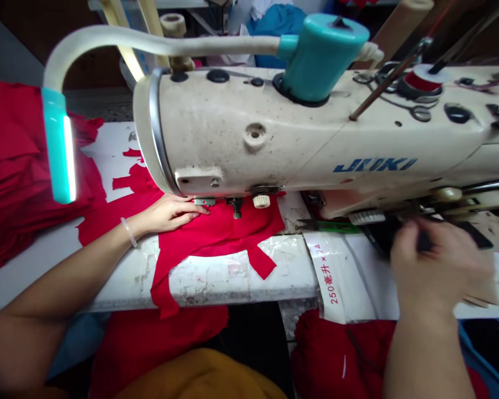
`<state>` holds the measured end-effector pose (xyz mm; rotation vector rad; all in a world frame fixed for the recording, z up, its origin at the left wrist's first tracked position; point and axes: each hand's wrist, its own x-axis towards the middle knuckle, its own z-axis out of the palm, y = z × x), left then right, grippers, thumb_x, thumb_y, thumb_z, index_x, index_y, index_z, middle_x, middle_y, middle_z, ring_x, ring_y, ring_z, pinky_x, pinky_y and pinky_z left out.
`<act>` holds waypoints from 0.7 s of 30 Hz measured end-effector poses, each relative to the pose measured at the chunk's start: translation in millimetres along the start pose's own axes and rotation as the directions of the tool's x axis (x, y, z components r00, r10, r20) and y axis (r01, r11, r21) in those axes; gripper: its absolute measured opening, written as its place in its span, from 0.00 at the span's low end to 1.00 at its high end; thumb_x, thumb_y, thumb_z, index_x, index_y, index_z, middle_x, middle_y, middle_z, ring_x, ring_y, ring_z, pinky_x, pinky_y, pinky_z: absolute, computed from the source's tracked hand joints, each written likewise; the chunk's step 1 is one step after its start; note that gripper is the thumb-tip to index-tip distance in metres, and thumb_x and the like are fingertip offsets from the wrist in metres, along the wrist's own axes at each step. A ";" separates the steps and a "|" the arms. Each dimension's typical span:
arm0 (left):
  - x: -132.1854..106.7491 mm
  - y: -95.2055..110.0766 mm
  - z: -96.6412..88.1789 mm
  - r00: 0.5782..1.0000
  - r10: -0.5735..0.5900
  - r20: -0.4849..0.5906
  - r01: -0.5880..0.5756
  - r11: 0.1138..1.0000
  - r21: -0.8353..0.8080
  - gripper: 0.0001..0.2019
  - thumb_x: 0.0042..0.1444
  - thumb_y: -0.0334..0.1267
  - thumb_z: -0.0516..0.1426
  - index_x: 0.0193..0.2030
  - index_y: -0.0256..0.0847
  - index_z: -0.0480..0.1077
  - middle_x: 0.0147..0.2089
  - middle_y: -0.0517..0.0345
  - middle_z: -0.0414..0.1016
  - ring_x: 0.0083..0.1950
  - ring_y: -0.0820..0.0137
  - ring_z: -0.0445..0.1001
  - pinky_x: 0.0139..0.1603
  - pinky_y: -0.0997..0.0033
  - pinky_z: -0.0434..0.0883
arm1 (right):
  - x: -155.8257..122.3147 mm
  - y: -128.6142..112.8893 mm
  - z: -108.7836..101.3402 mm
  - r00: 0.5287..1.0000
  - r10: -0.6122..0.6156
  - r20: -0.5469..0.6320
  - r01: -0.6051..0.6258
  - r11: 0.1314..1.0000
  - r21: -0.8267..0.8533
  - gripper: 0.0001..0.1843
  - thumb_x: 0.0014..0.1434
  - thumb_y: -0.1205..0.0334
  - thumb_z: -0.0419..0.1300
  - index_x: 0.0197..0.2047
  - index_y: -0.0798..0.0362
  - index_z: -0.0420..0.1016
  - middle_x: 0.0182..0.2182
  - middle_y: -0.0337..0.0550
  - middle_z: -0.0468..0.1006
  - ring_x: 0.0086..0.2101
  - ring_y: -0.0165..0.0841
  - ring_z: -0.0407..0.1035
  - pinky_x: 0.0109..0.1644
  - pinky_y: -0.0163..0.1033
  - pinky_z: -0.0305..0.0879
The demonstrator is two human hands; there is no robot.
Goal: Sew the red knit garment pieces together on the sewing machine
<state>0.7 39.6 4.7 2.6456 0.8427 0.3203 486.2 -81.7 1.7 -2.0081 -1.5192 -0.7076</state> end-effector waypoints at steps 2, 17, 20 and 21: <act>0.0 1.1 -1.1 1.000 0.008 -0.011 -0.008 1.000 -0.003 0.16 0.69 0.41 0.49 0.53 0.46 0.76 0.54 0.49 0.75 0.63 0.56 0.65 0.63 0.54 0.57 | -1.7 3.4 7.0 0.998 -0.052 -0.040 0.052 0.999 0.007 0.17 0.59 0.54 0.53 0.36 0.54 0.80 0.28 0.55 0.79 0.34 0.48 0.75 0.37 0.49 0.68; -0.7 0.4 0.3 0.996 -0.018 -0.091 0.022 0.999 0.040 0.17 0.67 0.37 0.49 0.54 0.45 0.76 0.42 0.51 0.72 0.45 0.64 0.67 0.48 0.62 0.58 | -33.5 -117.8 -31.4 0.938 -0.320 -0.131 0.346 0.876 0.337 0.13 0.59 0.69 0.61 0.47 0.51 0.78 0.39 0.53 0.80 0.43 0.45 0.75 0.50 0.51 0.70; 2.4 -6.7 0.5 0.991 -0.030 -0.132 0.034 0.999 0.031 0.16 0.66 0.36 0.49 0.51 0.43 0.77 0.44 0.49 0.73 0.49 0.62 0.68 0.49 0.61 0.60 | -50.6 -198.8 -34.5 0.844 -0.525 0.109 0.310 0.643 0.700 0.18 0.64 0.67 0.57 0.57 0.56 0.73 0.50 0.54 0.78 0.50 0.40 0.72 0.56 0.46 0.70; 2.5 -7.7 1.4 0.990 -0.035 -0.137 0.039 0.999 0.027 0.16 0.66 0.36 0.49 0.51 0.43 0.78 0.45 0.49 0.73 0.50 0.61 0.68 0.49 0.61 0.61 | -53.7 -219.9 -31.8 0.774 -0.605 0.184 0.302 0.609 0.734 0.20 0.66 0.63 0.56 0.60 0.58 0.70 0.54 0.56 0.76 0.54 0.41 0.70 0.57 0.47 0.69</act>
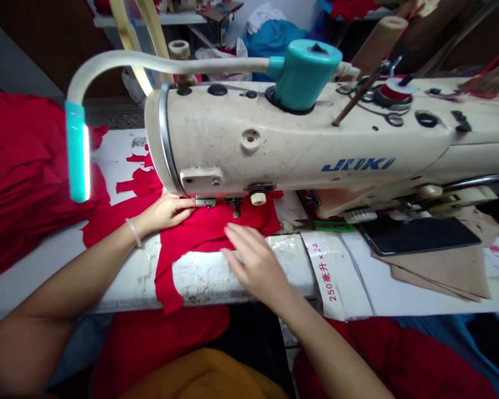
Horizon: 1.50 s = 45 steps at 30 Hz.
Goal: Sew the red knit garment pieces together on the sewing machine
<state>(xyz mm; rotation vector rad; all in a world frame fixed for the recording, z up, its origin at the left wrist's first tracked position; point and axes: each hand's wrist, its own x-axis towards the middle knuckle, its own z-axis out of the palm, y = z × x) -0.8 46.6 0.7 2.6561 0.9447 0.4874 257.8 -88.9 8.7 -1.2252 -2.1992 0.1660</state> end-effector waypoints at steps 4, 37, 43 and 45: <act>-7.4 14.7 3.6 0.993 -0.116 -0.004 0.116 0.993 -0.004 0.18 0.66 0.40 0.49 0.56 0.42 0.75 0.47 0.49 0.73 0.50 0.61 0.71 0.50 0.60 0.65 | 31.2 -0.3 25.0 0.939 0.029 0.343 0.010 0.994 -0.109 0.26 0.70 0.50 0.50 0.64 0.55 0.66 0.65 0.56 0.65 0.62 0.51 0.60 0.60 0.64 0.61; -20.6 64.0 7.5 0.993 -0.064 0.100 0.033 0.959 0.282 0.14 0.63 0.29 0.49 0.53 0.36 0.69 0.63 0.48 0.71 0.59 0.55 0.67 0.49 0.55 0.62 | 33.8 31.3 13.7 0.918 -0.270 0.291 0.297 0.953 -0.052 0.17 0.66 0.69 0.49 0.52 0.56 0.77 0.52 0.51 0.78 0.50 0.41 0.69 0.56 0.51 0.64; -72.2 98.9 0.9 0.996 -0.068 -0.052 0.076 0.981 0.179 0.14 0.68 0.33 0.49 0.56 0.37 0.69 0.61 0.45 0.72 0.60 0.58 0.69 0.55 0.57 0.66 | 32.3 38.8 -20.0 0.805 -0.297 0.514 0.463 0.856 -0.230 0.37 0.56 0.78 0.49 0.69 0.55 0.57 0.62 0.56 0.69 0.53 0.44 0.69 0.54 0.51 0.64; -108.5 114.5 5.8 0.992 -0.050 -0.116 0.070 0.983 0.168 0.20 0.67 0.46 0.54 0.59 0.35 0.68 0.56 0.41 0.75 0.55 0.59 0.73 0.53 0.60 0.69 | 31.0 40.0 -25.0 0.758 -0.340 0.556 0.552 0.789 -0.270 0.35 0.58 0.79 0.47 0.69 0.56 0.58 0.53 0.56 0.76 0.43 0.40 0.73 0.47 0.47 0.65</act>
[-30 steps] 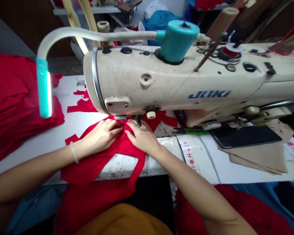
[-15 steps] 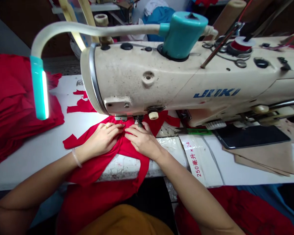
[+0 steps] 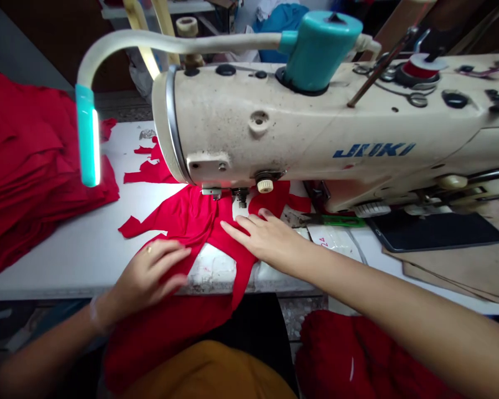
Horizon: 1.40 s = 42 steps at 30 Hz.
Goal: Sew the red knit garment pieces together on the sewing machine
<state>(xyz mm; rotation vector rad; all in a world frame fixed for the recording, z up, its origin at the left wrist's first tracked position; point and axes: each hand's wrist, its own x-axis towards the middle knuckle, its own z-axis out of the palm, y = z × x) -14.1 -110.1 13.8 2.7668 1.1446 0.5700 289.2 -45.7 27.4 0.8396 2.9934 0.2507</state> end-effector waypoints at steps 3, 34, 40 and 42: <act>-51.7 5.5 4.3 0.997 0.020 0.076 -0.030 0.991 0.131 0.28 0.64 0.51 0.56 0.64 0.33 0.64 0.60 0.40 0.73 0.58 0.54 0.73 0.57 0.56 0.68 | -1.6 -3.2 -6.0 0.982 -0.186 -0.007 0.186 0.982 -0.020 0.26 0.62 0.79 0.46 0.61 0.59 0.67 0.34 0.47 0.79 0.29 0.33 0.71 0.41 0.43 0.62; -15.3 22.5 -2.0 0.973 0.103 -0.208 -0.114 0.993 -0.040 0.09 0.64 0.29 0.54 0.48 0.37 0.72 0.46 0.48 0.80 0.57 0.59 0.75 0.67 0.40 0.62 | -13.8 -131.8 -6.7 0.986 0.167 -0.003 -0.135 0.808 0.574 0.16 0.66 0.53 0.58 0.48 0.58 0.74 0.45 0.56 0.79 0.45 0.41 0.75 0.45 0.42 0.71; -15.9 50.0 20.4 0.959 0.115 -0.260 -0.139 0.987 -0.077 0.15 0.69 0.39 0.48 0.39 0.32 0.71 0.39 0.45 0.78 0.42 0.64 0.77 0.45 0.64 0.76 | 0.5 -130.3 0.2 0.827 0.213 -0.520 0.043 0.899 0.437 0.10 0.65 0.73 0.50 0.39 0.57 0.72 0.38 0.52 0.80 0.43 0.38 0.73 0.48 0.45 0.72; -11.1 49.5 34.9 0.973 0.026 -0.231 -0.021 1.000 0.022 0.15 0.69 0.34 0.46 0.49 0.30 0.71 0.43 0.43 0.78 0.41 0.65 0.76 0.40 0.65 0.73 | -1.3 -133.9 3.8 0.829 0.210 -0.518 0.104 0.853 0.511 0.10 0.65 0.71 0.51 0.34 0.57 0.71 0.32 0.50 0.78 0.37 0.36 0.73 0.42 0.41 0.73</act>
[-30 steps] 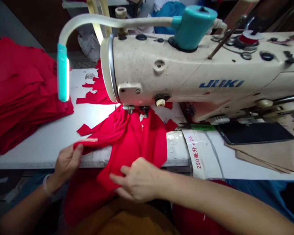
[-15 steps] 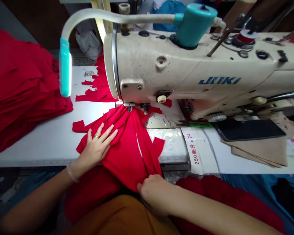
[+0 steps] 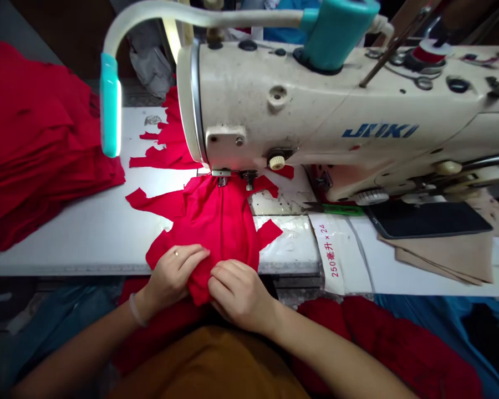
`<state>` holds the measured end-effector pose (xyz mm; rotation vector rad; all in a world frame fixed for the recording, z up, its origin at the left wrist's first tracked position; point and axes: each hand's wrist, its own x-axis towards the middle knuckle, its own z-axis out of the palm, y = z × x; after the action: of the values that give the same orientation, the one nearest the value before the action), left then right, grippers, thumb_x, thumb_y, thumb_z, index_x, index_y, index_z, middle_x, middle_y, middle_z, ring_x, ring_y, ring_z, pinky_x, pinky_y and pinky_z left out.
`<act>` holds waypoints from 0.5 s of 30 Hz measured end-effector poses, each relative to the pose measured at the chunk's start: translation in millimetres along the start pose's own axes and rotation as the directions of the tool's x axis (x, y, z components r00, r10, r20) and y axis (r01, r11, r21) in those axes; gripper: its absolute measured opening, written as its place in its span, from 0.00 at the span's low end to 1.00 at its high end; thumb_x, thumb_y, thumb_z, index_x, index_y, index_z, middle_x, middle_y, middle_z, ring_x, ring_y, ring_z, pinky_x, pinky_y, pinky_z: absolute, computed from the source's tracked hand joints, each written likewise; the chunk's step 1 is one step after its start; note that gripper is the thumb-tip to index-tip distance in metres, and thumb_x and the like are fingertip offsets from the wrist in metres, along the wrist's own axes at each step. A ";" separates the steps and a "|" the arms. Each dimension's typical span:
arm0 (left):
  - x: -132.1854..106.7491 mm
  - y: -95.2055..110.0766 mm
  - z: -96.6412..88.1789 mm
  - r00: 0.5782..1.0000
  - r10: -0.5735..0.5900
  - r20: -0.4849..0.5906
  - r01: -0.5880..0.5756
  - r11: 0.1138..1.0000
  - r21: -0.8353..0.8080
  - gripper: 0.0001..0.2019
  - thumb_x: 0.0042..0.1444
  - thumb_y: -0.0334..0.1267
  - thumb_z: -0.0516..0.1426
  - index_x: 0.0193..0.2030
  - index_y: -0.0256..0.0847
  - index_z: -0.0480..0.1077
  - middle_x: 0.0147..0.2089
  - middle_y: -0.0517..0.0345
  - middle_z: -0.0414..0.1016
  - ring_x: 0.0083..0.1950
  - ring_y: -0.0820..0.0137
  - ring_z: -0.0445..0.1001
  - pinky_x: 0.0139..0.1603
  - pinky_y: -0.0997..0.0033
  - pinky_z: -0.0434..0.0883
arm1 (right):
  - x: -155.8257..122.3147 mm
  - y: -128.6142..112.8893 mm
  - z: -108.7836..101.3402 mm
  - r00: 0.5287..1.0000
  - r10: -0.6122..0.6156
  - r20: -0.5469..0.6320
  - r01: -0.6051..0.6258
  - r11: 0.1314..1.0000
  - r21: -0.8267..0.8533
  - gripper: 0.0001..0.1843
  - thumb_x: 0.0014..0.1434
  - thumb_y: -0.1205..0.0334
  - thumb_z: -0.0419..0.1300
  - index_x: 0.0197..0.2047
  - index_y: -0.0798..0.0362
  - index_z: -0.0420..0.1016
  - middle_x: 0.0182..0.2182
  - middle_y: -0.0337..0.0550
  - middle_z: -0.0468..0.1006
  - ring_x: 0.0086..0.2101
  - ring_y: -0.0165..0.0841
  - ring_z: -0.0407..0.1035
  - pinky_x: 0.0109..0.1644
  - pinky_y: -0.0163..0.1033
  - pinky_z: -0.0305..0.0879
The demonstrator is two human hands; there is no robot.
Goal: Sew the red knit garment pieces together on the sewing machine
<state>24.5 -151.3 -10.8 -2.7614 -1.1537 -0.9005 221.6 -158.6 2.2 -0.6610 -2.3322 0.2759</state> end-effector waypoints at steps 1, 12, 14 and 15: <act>1.6 -0.8 6.0 0.999 -0.030 0.013 0.029 0.998 0.063 0.15 0.69 0.31 0.46 0.53 0.31 0.71 0.43 0.46 0.78 0.39 0.66 0.75 0.38 0.67 0.71 | -2.1 -0.1 0.3 1.000 -0.012 -0.007 0.012 1.000 0.026 0.09 0.64 0.70 0.52 0.34 0.58 0.71 0.32 0.50 0.78 0.36 0.36 0.73 0.42 0.41 0.74; 22.4 5.2 -21.5 0.998 -0.037 -0.043 0.038 0.999 0.028 0.13 0.66 0.24 0.52 0.55 0.31 0.70 0.31 0.57 0.72 0.31 0.73 0.69 0.31 0.74 0.65 | -29.3 41.8 -5.1 0.997 -0.074 0.025 0.079 0.956 -0.284 0.09 0.62 0.71 0.59 0.46 0.60 0.75 0.44 0.53 0.81 0.46 0.41 0.75 0.49 0.47 0.74; 19.7 9.2 -16.8 1.000 0.008 0.003 -0.008 0.998 0.059 0.12 0.67 0.24 0.50 0.52 0.32 0.71 0.29 0.59 0.71 0.28 0.74 0.68 0.29 0.75 0.64 | -34.5 42.4 -3.0 0.997 -0.075 0.008 0.074 0.958 -0.278 0.09 0.62 0.70 0.60 0.47 0.61 0.75 0.44 0.53 0.81 0.46 0.40 0.74 0.49 0.47 0.73; 17.8 10.7 -12.3 1.000 0.012 0.022 -0.013 0.998 0.068 0.12 0.67 0.25 0.49 0.50 0.32 0.72 0.28 0.59 0.71 0.28 0.74 0.68 0.28 0.75 0.64 | -36.4 42.3 -2.1 0.997 -0.077 0.004 0.075 0.959 -0.273 0.10 0.62 0.70 0.60 0.47 0.61 0.75 0.44 0.53 0.82 0.47 0.40 0.74 0.49 0.47 0.73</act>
<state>35.4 -150.4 10.8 -2.7274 -1.1464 -0.8159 262.3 -141.9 -32.2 -0.6992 -2.4052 -0.0865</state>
